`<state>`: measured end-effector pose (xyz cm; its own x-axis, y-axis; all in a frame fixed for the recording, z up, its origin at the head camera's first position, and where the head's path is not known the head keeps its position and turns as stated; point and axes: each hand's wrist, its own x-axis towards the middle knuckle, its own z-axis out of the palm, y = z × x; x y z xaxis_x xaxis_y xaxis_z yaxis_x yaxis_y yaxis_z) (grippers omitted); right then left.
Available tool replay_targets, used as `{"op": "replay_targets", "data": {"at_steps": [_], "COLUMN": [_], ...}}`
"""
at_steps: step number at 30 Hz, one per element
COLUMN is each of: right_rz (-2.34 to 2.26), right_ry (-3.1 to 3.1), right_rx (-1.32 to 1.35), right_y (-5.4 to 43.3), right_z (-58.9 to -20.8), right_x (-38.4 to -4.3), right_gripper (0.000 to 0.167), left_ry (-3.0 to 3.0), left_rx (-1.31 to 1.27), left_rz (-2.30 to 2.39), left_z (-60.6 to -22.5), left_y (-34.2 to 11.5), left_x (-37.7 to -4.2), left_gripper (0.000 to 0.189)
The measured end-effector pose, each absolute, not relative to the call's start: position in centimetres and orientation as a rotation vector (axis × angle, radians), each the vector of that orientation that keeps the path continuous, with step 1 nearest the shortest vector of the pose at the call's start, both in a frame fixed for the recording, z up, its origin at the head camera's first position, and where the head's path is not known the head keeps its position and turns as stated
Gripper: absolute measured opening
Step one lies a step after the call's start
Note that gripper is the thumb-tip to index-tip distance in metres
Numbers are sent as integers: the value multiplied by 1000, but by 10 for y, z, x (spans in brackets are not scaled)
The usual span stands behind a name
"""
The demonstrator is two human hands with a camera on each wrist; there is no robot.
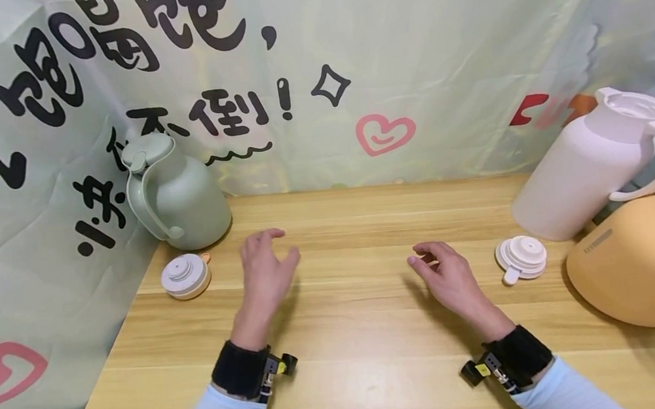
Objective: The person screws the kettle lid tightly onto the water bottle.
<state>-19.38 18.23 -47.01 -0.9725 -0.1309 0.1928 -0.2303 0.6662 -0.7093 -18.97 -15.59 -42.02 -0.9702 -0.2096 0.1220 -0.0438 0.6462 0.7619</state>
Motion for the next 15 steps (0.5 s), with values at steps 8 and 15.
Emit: {"op": "replay_targets", "data": {"at_steps": [8,15], "right_rz": [1201,1133], "right_ry": [-2772,-2855], "right_rx": [267,281], "right_y": [185,194], "right_z": [-475,-466], "right_x": [-195,-201], "right_gripper": [45,54], "left_ry": [-2992,-3116], "left_rx": [-81,-146], "left_rz": [-958,-874], "left_z": [-446,-454], "left_y": [-129,-122], "left_x": [-182,-178], "left_gripper": [72,84]}}
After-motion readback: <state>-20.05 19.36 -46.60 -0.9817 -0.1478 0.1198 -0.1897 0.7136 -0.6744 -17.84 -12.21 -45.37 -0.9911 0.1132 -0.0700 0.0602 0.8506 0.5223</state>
